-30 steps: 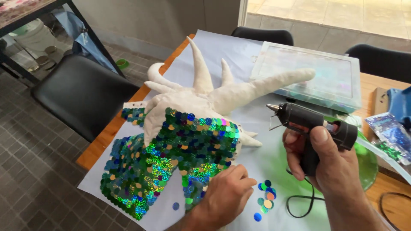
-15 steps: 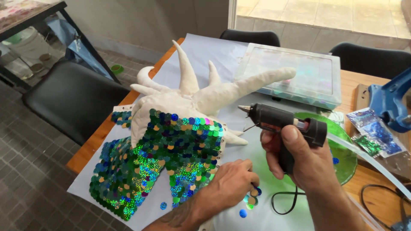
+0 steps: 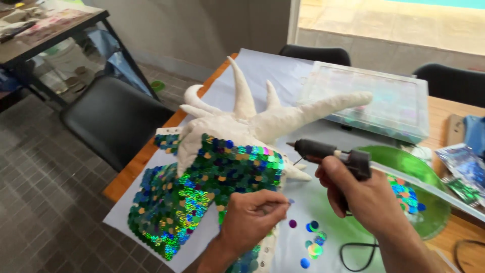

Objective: Decorating a white horned mask by applying hot glue and attaching sequins to the surface.

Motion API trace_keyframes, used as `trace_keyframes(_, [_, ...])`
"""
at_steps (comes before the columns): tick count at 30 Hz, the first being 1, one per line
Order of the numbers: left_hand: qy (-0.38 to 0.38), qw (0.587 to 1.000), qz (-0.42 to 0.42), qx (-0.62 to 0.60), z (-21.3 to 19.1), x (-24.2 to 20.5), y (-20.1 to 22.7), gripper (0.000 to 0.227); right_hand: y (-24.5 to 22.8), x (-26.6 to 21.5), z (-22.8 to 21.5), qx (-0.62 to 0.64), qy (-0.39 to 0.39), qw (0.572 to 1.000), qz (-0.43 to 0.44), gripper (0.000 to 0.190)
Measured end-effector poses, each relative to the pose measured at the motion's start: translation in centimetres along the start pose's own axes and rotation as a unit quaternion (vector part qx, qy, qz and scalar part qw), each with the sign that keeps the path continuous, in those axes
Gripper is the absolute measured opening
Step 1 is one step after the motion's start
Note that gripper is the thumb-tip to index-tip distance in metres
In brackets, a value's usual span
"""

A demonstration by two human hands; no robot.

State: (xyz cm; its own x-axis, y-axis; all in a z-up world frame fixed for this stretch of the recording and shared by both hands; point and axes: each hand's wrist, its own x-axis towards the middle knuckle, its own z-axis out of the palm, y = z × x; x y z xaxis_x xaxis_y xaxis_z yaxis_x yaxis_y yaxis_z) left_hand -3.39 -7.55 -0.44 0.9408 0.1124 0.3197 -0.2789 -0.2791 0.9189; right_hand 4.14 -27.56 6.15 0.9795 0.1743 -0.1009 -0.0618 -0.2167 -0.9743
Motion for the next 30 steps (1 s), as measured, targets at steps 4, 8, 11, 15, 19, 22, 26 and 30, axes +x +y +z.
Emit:
trace_keyframes(4, [0.086,0.992,-0.096,0.012,-3.1,0.0,-0.1,0.017,-4.3,0.2,3.4,-0.255,-0.013,0.956,0.147,0.062])
trace_keyframes(8, [0.138,0.987,-0.078,-0.023,-5.0,1.2,-0.1,0.013,-5.8,1.8,6.1,-0.301,-0.090,0.948,0.055,0.066])
trace_keyframes(11, [0.183,0.966,-0.169,-0.071,-5.5,2.5,0.1,0.025,-6.7,3.1,7.4,-0.330,-0.097,0.938,0.045,0.060])
trace_keyframes(15, [0.192,0.962,-0.150,-0.120,-5.9,3.3,-0.3,0.022,-6.6,4.0,7.7,-0.292,-0.109,0.950,-0.005,0.060])
trace_keyframes(19, [0.195,0.956,-0.142,-0.165,-6.0,3.9,-0.5,0.021,-6.3,4.3,7.8,-0.292,-0.109,0.950,-0.002,0.062])
trace_keyframes(22, [0.205,0.946,-0.149,-0.204,-5.8,4.0,-1.0,0.021,-6.0,4.4,7.9,-0.290,-0.112,0.951,0.000,0.062])
trace_keyframes(26, [0.226,0.932,-0.141,-0.245,-5.6,4.1,-1.6,0.024,-5.7,4.8,7.9,-0.293,-0.117,0.949,-0.002,0.061])
trace_keyframes(30, [0.235,0.937,-0.137,-0.220,-5.7,4.0,-1.6,0.021,-5.5,4.9,7.8,-0.298,-0.117,0.947,0.000,0.062])
